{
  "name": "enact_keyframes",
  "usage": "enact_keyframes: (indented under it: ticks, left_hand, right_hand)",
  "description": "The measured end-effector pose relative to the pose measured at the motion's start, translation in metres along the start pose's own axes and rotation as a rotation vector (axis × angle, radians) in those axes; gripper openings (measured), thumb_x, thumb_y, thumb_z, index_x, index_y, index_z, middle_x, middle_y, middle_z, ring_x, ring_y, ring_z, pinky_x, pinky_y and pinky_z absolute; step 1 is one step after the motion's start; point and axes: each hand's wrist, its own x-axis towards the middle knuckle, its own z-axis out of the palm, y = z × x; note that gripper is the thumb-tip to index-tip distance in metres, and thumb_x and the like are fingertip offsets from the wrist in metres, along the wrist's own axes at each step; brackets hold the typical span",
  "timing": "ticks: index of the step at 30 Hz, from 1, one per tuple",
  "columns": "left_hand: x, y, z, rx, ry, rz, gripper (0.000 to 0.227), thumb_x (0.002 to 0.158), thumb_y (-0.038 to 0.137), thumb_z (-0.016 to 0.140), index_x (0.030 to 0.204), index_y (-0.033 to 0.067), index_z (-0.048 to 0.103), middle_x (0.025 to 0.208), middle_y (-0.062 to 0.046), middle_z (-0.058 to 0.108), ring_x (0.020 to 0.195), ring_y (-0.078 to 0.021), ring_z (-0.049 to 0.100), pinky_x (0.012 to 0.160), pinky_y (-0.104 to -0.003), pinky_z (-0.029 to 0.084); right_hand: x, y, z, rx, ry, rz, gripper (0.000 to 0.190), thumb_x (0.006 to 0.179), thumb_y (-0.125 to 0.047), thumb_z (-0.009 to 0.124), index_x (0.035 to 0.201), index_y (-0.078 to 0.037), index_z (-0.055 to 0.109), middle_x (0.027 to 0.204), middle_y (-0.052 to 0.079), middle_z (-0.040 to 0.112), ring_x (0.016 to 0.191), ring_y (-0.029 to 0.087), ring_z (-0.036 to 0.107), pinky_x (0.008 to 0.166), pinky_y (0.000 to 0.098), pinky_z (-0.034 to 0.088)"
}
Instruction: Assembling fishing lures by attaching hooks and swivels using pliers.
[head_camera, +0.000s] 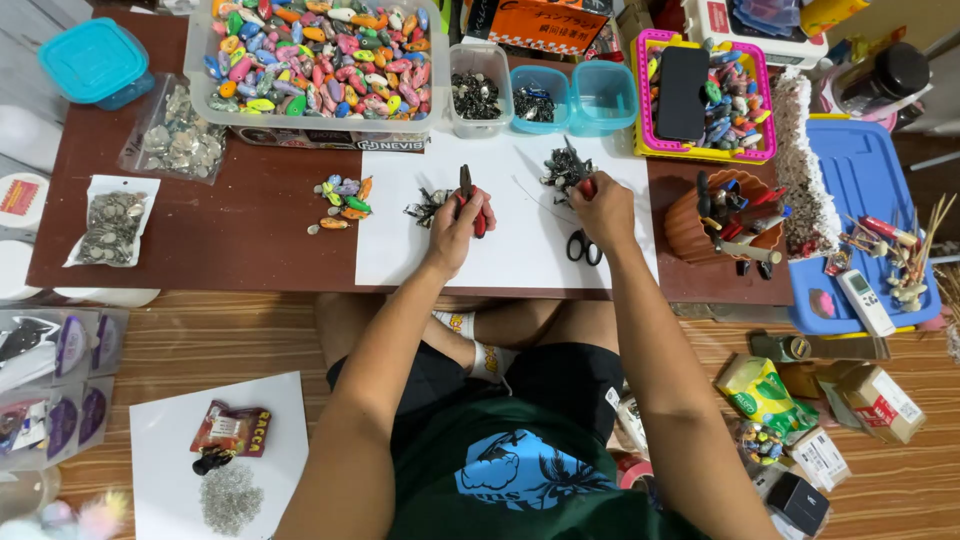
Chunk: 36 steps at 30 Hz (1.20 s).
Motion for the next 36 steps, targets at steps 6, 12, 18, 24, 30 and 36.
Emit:
enact_keyframes:
  ticks: [6,12,18,24,30,36]
  left_hand:
    - [0.000,-0.001,0.000,0.030,0.009,0.010,0.029,0.107,0.030,0.055,0.109,0.0014,0.061,0.085,-0.005,0.063,0.078,-0.0141,0.062,0.076,-0.030,0.051]
    - [0.001,-0.004,-0.002,-0.003,0.005,0.020,0.030,0.107,0.031,0.056,0.109,0.0008,0.061,0.085,-0.005,0.063,0.078,-0.0143,0.061,0.076,-0.030,0.051]
    - [0.000,-0.004,-0.001,0.006,0.018,0.013,0.031,0.107,0.031,0.056,0.109,0.0011,0.061,0.085,-0.005,0.064,0.078,-0.0142,0.062,0.076,-0.030,0.051]
    - [0.002,-0.009,-0.002,-0.049,0.019,0.001,0.031,0.107,0.031,0.058,0.108,0.0011,0.061,0.087,-0.005,0.064,0.079,-0.0142,0.062,0.076,-0.031,0.053]
    - [0.001,-0.007,-0.002,-0.028,0.019,0.012,0.031,0.107,0.032,0.058,0.109,0.0014,0.062,0.087,-0.005,0.064,0.078,-0.0144,0.063,0.076,-0.030,0.053]
    - [0.001,-0.006,-0.003,-0.024,0.001,0.020,0.032,0.107,0.033,0.057,0.109,0.0015,0.061,0.088,-0.005,0.064,0.079,-0.0145,0.063,0.077,-0.031,0.053]
  right_hand:
    - [0.006,0.008,-0.005,0.692,-0.125,0.276,0.007,0.094,-0.011,0.076,0.096,-0.006,0.073,0.073,0.002,0.066,0.061,0.010,0.058,0.054,0.0295,0.045]
    - [0.009,0.025,-0.004,1.035,-0.169,0.347,0.011,0.094,-0.007,0.072,0.105,-0.007,0.070,0.090,0.003,0.072,0.073,0.010,0.063,0.061,0.0273,0.055]
    - [0.006,0.013,-0.010,1.198,-0.167,0.318,0.024,0.093,-0.004,0.071,0.116,-0.007,0.065,0.088,0.004,0.071,0.072,0.011,0.062,0.064,0.0284,0.055]
    - [0.001,-0.002,-0.020,0.175,-0.085,0.065,0.032,0.087,-0.012,0.079,0.116,-0.002,0.068,0.084,0.008,0.074,0.075,0.018,0.069,0.072,0.0333,0.054]
    - [0.001,0.006,-0.012,0.179,-0.096,0.009,0.029,0.086,-0.012,0.078,0.113,-0.005,0.071,0.087,0.009,0.076,0.080,0.020,0.072,0.076,0.0346,0.055]
    - [0.001,-0.002,-0.014,0.216,-0.085,0.138,0.021,0.092,-0.013,0.079,0.107,-0.003,0.069,0.079,0.011,0.070,0.068,0.018,0.063,0.065,0.0336,0.052]
